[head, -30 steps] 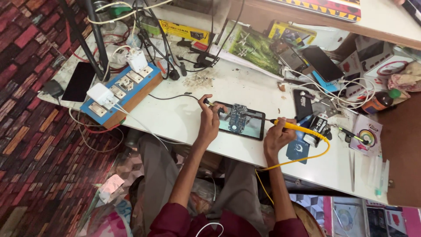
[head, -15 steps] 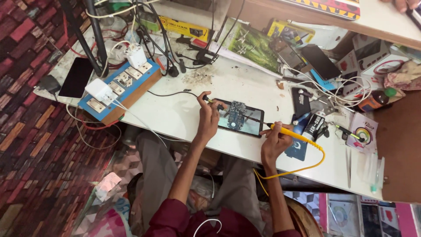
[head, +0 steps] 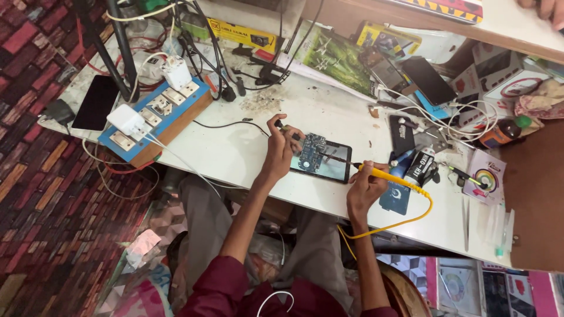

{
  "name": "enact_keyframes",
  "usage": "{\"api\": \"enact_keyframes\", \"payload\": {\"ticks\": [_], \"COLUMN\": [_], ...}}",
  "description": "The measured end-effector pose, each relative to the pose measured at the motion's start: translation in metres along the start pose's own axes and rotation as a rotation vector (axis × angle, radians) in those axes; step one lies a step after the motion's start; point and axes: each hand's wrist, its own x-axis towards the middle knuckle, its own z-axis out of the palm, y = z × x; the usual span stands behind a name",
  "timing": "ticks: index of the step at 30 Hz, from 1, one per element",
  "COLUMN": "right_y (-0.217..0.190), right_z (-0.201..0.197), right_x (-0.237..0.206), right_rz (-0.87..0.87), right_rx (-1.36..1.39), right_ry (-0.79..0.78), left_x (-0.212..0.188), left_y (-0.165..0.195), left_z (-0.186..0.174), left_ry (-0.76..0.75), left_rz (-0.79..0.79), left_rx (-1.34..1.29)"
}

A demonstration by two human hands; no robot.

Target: The person uses a yellow hot air gun to apply heat to a circuit board placed on a tablet screen. They hold the board steady with one hand while directing the hot air with the other, repeatedly moving the tool across different areas of the board.

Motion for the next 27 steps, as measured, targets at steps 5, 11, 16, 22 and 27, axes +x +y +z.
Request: {"api": "enact_keyframes", "payload": {"ticks": [5, 11, 16, 22, 27], "right_y": [-0.001, 0.001, 0.002, 0.001, 0.000], "right_z": [0.001, 0.000, 0.001, 0.000, 0.000], "right_x": [0.000, 0.000, -0.001, -0.009, -0.017], "right_rz": [0.000, 0.007, 0.013, -0.089, -0.136], "right_rx": [-0.043, -0.007, -0.042, -0.049, -0.080], "right_ry": [-0.009, -0.009, -0.004, -0.007, -0.028], "left_x": [-0.008, -0.009, -0.006, -0.012, -0.017], "left_y": [0.006, 0.007, 0.005, 0.003, 0.001], "left_z": [0.000, 0.005, 0.003, 0.003, 0.004], "left_ry": [-0.020, 0.022, 0.019, 0.007, 0.040], "left_rz": [0.079, 0.036, 0.039, 0.110, 0.058], "left_rx": [0.092, -0.048, -0.069, 0.066, 0.032]}}
